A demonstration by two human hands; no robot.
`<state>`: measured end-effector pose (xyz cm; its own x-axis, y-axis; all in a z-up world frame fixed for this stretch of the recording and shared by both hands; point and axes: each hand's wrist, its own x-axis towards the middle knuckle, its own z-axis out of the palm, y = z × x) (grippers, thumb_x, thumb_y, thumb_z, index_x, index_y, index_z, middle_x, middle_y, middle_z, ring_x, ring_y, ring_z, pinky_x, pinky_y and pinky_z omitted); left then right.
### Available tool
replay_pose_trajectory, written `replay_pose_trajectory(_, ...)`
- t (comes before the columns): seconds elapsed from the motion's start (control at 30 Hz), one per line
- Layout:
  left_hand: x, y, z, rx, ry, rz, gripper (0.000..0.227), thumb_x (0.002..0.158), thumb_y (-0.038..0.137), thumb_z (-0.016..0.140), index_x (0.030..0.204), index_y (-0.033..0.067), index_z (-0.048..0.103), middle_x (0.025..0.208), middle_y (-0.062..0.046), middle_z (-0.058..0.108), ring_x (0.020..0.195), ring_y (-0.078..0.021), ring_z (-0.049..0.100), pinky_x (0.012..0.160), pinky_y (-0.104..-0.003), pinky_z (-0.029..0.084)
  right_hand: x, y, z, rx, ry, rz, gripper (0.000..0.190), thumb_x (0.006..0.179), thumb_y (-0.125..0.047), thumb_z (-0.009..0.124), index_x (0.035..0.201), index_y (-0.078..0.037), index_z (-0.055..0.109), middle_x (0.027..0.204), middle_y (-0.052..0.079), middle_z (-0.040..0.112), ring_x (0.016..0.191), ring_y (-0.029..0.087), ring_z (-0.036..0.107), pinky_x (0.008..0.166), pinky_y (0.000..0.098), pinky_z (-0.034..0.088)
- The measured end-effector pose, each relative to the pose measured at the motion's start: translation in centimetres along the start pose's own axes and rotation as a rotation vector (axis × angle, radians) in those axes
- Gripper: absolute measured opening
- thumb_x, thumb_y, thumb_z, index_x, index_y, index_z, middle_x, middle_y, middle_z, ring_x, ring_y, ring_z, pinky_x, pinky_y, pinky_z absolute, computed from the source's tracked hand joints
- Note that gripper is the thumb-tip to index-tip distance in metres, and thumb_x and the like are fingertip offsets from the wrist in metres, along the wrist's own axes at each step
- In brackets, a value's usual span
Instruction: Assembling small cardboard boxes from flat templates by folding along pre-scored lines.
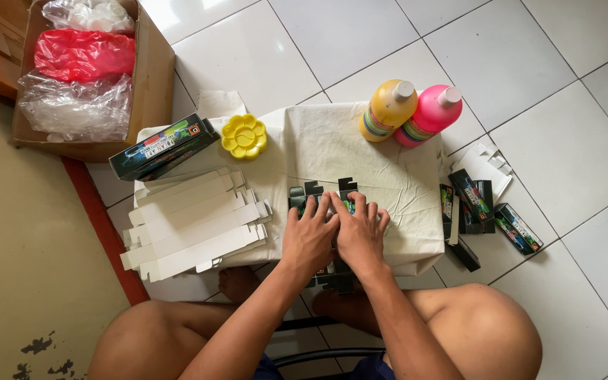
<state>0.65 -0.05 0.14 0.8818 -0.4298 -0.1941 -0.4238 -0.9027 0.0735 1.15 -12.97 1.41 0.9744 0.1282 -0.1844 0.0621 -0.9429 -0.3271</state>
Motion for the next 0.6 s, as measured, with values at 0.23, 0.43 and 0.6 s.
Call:
replay_pose_trajectory(0.23, -0.2, -0.1, -1.6, -0.02, -0.041, 0.009, 0.061, 0.074, 0.05, 0.079, 0.12, 0.0188, 0.055, 0.157, -0.013, 0.034, 0.141, -0.0381, 0.036, 0.085, -0.048, 0.038, 0.1, 0.1, 0.9, 0.011, 0.048, 0.006, 0.061, 0.09, -0.007, 0.05, 0.148, -0.025, 0.054, 0.135, 0.008, 0.047, 0.108, 0.032, 0.049, 0.105, 0.0566, 0.027)
replay_pose_trajectory(0.43, 0.0, -0.4, -1.2, -0.007, -0.029, 0.016, 0.061, 0.07, 0.046, 0.079, 0.118, 0.0199, 0.053, 0.156, -0.012, 0.035, 0.141, -0.0364, 0.035, 0.086, -0.048, 0.037, 0.2, 0.3, 1.2, 0.018, 0.068, 0.002, 0.059, 0.091, -0.008, 0.049, 0.147, -0.024, 0.054, 0.135, 0.007, 0.046, 0.107, 0.031, 0.048, 0.104, 0.0566, 0.027)
replay_pose_trajectory(0.6, -0.9, -0.4, -0.3, -0.007, 0.117, 0.042, 0.059, 0.076, 0.051, 0.076, 0.12, 0.0185, 0.055, 0.154, -0.015, 0.04, 0.139, -0.0384, 0.038, 0.086, -0.048, 0.038, -0.3, 0.2, 1.4, -0.052, 0.157, -0.05, 0.05, 0.096, -0.016, 0.05, 0.144, -0.024, 0.058, 0.126, 0.005, 0.055, 0.104, 0.028, 0.052, 0.1, 0.0527, 0.031)
